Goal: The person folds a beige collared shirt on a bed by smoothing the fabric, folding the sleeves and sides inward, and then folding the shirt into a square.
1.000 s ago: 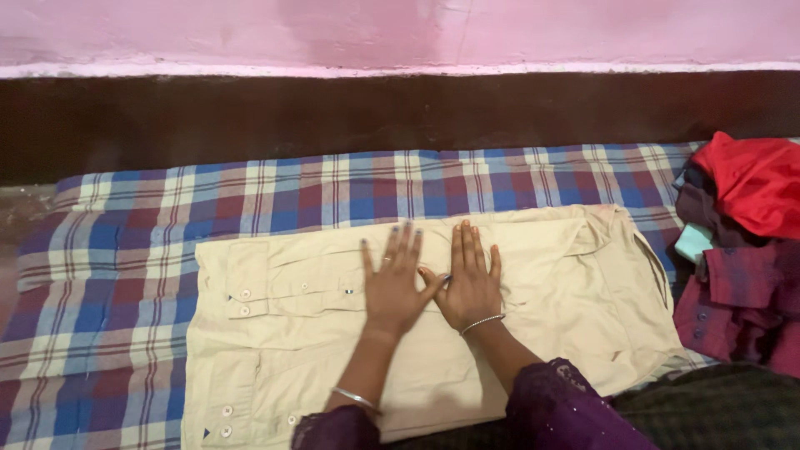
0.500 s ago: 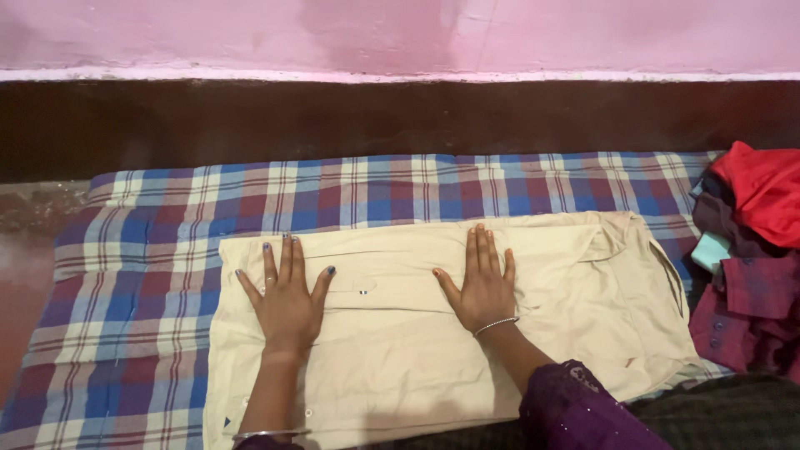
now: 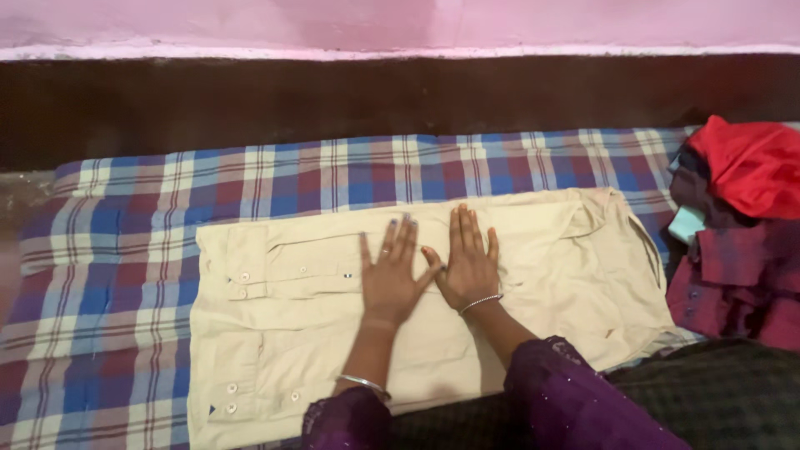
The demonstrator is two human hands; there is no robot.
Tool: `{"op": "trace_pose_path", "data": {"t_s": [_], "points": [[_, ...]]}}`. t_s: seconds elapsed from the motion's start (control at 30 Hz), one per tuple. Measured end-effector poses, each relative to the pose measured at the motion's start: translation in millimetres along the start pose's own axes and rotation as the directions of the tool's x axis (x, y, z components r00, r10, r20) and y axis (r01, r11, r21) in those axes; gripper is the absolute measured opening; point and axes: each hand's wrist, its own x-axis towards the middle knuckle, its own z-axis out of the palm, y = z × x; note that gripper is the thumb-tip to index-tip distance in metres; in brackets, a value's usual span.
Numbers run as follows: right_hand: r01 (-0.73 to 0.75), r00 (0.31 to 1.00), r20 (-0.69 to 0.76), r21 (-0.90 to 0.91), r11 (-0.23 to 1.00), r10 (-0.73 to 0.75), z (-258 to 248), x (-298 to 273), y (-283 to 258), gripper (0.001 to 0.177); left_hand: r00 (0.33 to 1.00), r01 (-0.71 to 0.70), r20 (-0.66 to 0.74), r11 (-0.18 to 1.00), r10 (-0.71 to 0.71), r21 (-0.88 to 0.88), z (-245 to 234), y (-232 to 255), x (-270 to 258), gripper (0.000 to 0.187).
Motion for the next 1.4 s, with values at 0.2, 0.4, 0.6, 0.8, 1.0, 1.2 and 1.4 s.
{"op": "trace_pose_path", "data": {"t_s": [0.2,0.4,0.6,0.8,1.0,1.2,1.4], "points": [[-0.025,1.000,0.008,0.017,1.000,0.025,-6.6,0.3,-4.4,0.090,0.993,0.110,0.017,0.980,-0.115,0.168,-24.7,-63.8,-17.9,0.094],[-0.030,0.999,0.025,0.012,0.999,0.030,-5.9,-2.2,-4.9,0.090,0.992,0.125,-0.014,0.945,-0.126,0.303,-73.0,-137.6,-68.0,0.083],[-0.025,0.996,0.082,-0.030,0.999,0.027,-7.4,1.3,-5.5,0.090,0.974,0.218,-0.101,0.956,-0.202,0.196,-81.5,-135.6,-84.8,0.069],[-0.016,0.978,0.207,0.004,1.000,0.015,-36.1,-2.4,14.2,0.087,0.969,0.229,-0.129,0.964,-0.211,0.138,-81.4,-135.1,-78.9,0.066],[-0.058,0.984,0.168,-0.017,0.998,0.060,-34.9,-40.4,36.5,0.079,0.967,0.202,-0.169,0.977,-0.189,0.063,-82.1,-135.8,-86.1,0.061],[-0.041,0.997,0.069,-0.043,0.998,0.044,-23.5,-42.0,41.7,0.075,0.954,0.248,-0.168,0.969,-0.248,-0.020,-87.6,-126.5,-79.5,0.054],[-0.041,0.999,0.034,-0.036,0.999,0.042,-23.1,-41.0,42.0,0.074,0.887,0.351,-0.267,0.926,-0.376,-0.138,-103.4,-126.7,-69.0,0.072]]}}
